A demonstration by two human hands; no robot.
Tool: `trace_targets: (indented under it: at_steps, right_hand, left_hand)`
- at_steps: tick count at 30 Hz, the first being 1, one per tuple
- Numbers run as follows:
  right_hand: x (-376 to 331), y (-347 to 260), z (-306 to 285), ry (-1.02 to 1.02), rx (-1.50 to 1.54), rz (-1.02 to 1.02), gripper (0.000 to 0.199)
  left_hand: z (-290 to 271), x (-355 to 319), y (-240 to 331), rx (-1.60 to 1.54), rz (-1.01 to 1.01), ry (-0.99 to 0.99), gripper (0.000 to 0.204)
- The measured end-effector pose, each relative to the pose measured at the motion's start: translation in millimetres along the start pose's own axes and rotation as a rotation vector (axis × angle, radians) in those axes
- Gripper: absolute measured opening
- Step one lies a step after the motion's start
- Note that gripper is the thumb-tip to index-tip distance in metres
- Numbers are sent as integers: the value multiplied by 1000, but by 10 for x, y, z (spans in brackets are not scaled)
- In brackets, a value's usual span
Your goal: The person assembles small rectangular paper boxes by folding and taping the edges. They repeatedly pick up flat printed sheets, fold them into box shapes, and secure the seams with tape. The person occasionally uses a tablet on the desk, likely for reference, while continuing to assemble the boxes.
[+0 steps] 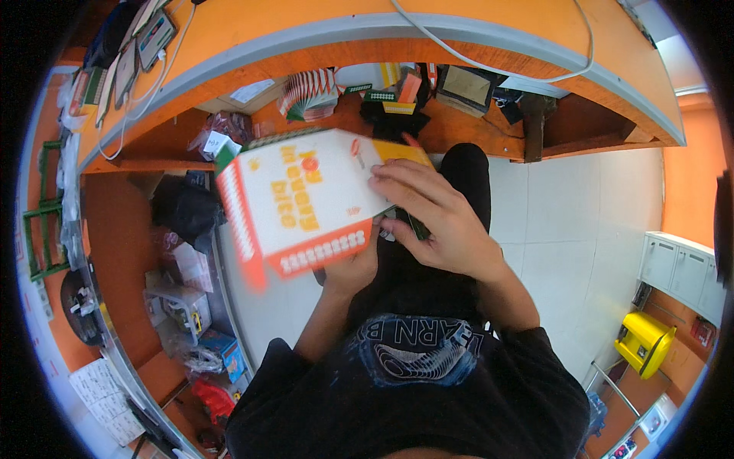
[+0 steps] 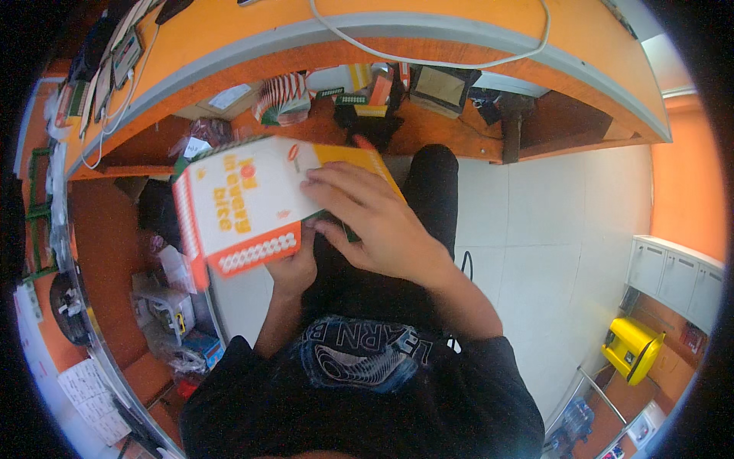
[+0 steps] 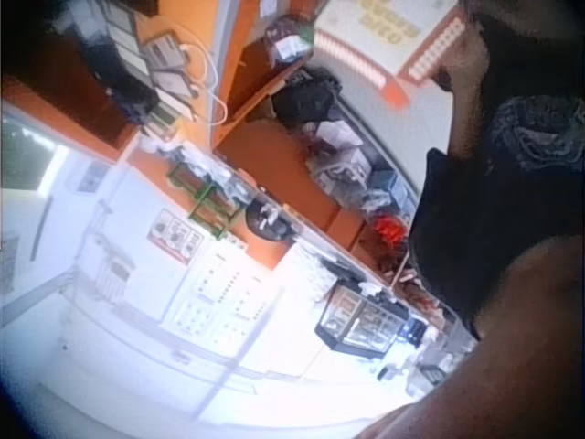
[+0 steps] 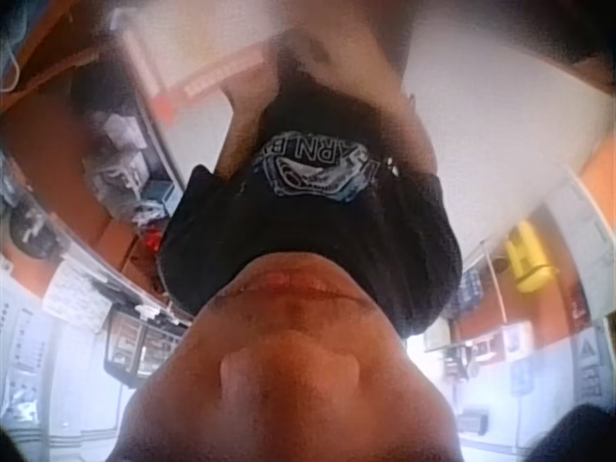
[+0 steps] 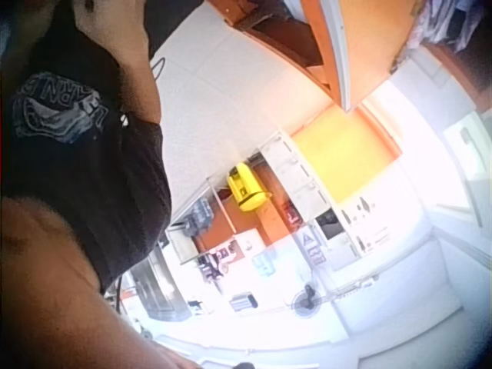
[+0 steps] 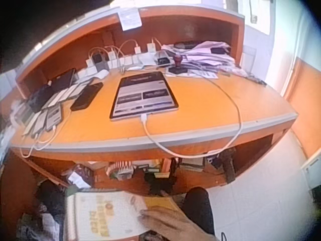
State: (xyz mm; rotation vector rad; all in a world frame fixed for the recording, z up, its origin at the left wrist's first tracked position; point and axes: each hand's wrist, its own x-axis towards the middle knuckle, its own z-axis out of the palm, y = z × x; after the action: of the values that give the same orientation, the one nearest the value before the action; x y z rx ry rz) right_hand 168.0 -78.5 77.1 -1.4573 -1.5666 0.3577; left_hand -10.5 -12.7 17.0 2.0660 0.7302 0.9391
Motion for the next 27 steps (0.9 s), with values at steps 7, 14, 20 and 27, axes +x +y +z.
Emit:
trace_targets:
  at_steps: [7,14,20,27]
  right_hand:
    - [180,-70,-198,-128,109,-8,51]
    - [144,-83,6,50,-86,-164,40]
    - [130,-200,79,200,-189,-170,32]
    - [101,-170,48,179,-173,-153,24]
  left_hand:
    - [-103,-8,8,-91,39,15,36]
    - [-45,91,120,-82,83,239,37]
    - [-9,194,245,-181,52,293,45]
    - [-2,107,64,-226,-22,428,50]
